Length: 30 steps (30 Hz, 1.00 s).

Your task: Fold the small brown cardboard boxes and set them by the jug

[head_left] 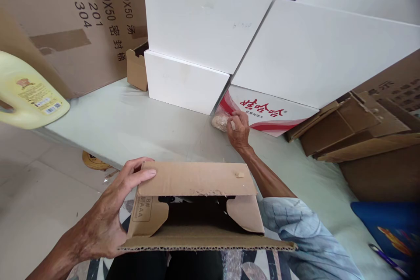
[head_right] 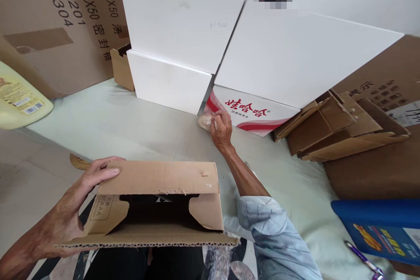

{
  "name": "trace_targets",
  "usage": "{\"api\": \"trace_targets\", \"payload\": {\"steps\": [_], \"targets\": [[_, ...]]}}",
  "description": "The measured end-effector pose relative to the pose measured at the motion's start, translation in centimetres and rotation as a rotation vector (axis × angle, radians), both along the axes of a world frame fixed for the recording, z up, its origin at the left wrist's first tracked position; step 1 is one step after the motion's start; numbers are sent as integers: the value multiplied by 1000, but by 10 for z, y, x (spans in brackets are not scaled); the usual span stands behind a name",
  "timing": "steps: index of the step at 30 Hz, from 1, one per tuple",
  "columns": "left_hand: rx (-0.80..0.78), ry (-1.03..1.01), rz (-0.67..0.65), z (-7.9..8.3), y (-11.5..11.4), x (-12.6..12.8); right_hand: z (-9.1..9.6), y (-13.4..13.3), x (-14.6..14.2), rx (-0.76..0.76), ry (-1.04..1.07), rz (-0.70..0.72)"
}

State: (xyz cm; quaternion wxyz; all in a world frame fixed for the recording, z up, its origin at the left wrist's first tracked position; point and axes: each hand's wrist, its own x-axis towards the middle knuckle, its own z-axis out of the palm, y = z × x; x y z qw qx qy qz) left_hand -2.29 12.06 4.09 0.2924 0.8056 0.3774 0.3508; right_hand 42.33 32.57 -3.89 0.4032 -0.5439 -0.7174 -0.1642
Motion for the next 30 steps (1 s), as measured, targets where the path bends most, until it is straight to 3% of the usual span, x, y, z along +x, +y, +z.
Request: {"api": "trace_targets", "payload": {"steps": [3,7,15,18,22,30], "targets": [[8,-11,-12,0,1,0,-6,-7,-5,-35,-86,97],[6,-9,-15,1,1,0,-11,-5,-4,-67,-109,125],[-28,-35,-18,1,-2,1,-1,0,10,13,11,-36],[-19,-39,-27,0,0,1,-2,-9,0,16,-48,85],[5,-35,-42,0,2,0,-10,-16,-14,-108,-181,234],[20,-19,-59,0,2,-1,-12,13,16,-171,-93,67]]}}
